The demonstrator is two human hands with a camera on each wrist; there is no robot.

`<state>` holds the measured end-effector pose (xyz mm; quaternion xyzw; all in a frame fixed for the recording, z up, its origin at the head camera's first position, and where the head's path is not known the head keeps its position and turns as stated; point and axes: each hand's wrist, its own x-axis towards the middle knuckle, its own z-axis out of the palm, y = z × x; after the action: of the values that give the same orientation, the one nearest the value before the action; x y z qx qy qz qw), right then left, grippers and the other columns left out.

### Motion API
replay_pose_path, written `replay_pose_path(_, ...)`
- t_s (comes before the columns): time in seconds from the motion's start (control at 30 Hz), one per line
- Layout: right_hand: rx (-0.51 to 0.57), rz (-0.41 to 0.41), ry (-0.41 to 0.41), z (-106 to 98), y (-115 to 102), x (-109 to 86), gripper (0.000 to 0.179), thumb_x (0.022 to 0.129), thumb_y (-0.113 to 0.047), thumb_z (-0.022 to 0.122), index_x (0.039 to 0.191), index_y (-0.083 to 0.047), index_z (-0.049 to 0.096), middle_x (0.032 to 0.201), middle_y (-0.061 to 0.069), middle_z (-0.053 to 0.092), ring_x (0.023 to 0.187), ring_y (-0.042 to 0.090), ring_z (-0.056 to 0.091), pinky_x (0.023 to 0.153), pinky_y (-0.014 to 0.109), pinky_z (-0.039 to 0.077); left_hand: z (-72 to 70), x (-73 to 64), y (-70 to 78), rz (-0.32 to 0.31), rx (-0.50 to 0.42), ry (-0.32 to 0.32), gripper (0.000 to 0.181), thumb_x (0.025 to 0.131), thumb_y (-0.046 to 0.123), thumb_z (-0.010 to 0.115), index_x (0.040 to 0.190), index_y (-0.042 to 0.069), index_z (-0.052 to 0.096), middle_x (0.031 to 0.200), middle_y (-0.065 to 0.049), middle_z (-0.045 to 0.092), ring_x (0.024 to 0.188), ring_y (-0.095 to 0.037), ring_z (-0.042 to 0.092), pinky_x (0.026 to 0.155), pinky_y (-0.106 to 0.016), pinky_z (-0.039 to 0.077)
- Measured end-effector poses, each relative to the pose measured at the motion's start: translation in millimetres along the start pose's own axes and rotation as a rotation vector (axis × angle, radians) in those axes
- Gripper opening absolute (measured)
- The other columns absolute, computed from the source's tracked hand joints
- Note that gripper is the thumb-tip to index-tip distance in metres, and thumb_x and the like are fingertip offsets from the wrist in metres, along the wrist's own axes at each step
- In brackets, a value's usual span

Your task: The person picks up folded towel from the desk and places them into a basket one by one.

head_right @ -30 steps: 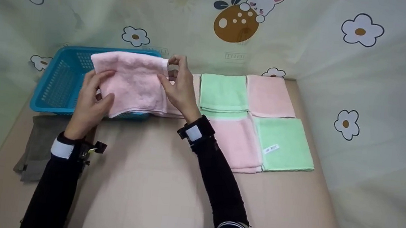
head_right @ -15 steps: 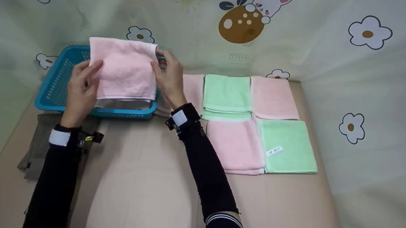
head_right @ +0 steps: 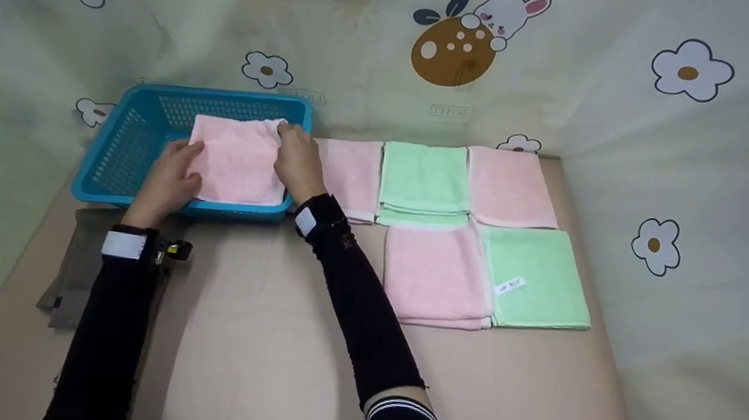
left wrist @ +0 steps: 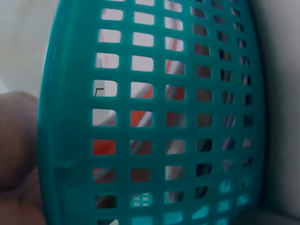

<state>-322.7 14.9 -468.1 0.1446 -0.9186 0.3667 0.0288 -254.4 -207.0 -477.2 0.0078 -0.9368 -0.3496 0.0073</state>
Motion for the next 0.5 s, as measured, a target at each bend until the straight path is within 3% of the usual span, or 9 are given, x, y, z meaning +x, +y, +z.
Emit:
replay_pose_path(0.13,-0.150,-0.035,0.024,6.9,-0.8,-2.5,0.042,0.100,0.003,0.061,0.142,-0.002,0.058,0.139,0.016,0.062,0.131,0.026,0.060,0.109,0.033,0.051,0.0,4.7,1.7,0.042,0.141,-0.032,0.053,0.101,0.000,0.053,0.153,-0.002,0.046,0.166,-0.024,0.030,0.145,-0.046,0.044,0.112,-0.060,0.043)
replay_pose_path(0.27,-0.322,-0.102,0.000,8.7,1.6,-4.5,0.037,0.098,-0.005,0.067,0.135,-0.007,0.064,0.136,0.012,0.066,0.133,0.027,0.057,0.116,0.036,0.044,4.2,6.3,3.8,0.060,0.227,-0.062,0.036,0.105,0.014,0.053,0.138,0.003,0.065,0.149,-0.021,0.057,0.132,-0.043,0.058,0.104,-0.060,0.050)
replay_pose_path(0.33,-0.426,-0.135,-0.056,8.3,2.2,-5.8,0.028,0.100,-0.018,0.068,0.126,-0.011,0.071,0.127,0.007,0.073,0.131,0.025,0.059,0.121,0.040,0.037,5.4,6.1,4.0,0.061,0.250,-0.088,0.036,0.108,0.025,0.050,0.131,0.003,0.070,0.131,-0.021,0.070,0.121,-0.042,0.065,0.100,-0.059,0.051)
replay_pose_path(0.4,-0.511,-0.158,-0.130,7.5,2.0,-7.0,0.027,0.102,-0.032,0.066,0.118,-0.014,0.077,0.119,0.004,0.077,0.134,0.025,0.058,0.126,0.045,0.028,5.0,5.9,4.1,0.050,0.270,-0.131,0.045,0.111,0.035,0.044,0.124,0.002,0.071,0.116,-0.022,0.074,0.111,-0.042,0.067,0.097,-0.059,0.051)
replay_pose_path(0.5,-0.607,-0.163,-0.248,6.5,0.7,-8.1,0.042,0.106,-0.046,0.053,0.115,-0.016,0.080,0.119,0.004,0.078,0.142,0.024,0.052,0.130,0.050,0.014,2.4,5.7,5.4,0.021,0.301,-0.213,0.059,0.111,0.047,0.034,0.129,0.003,0.068,0.120,-0.024,0.072,0.114,-0.044,0.064,0.101,-0.063,0.046)
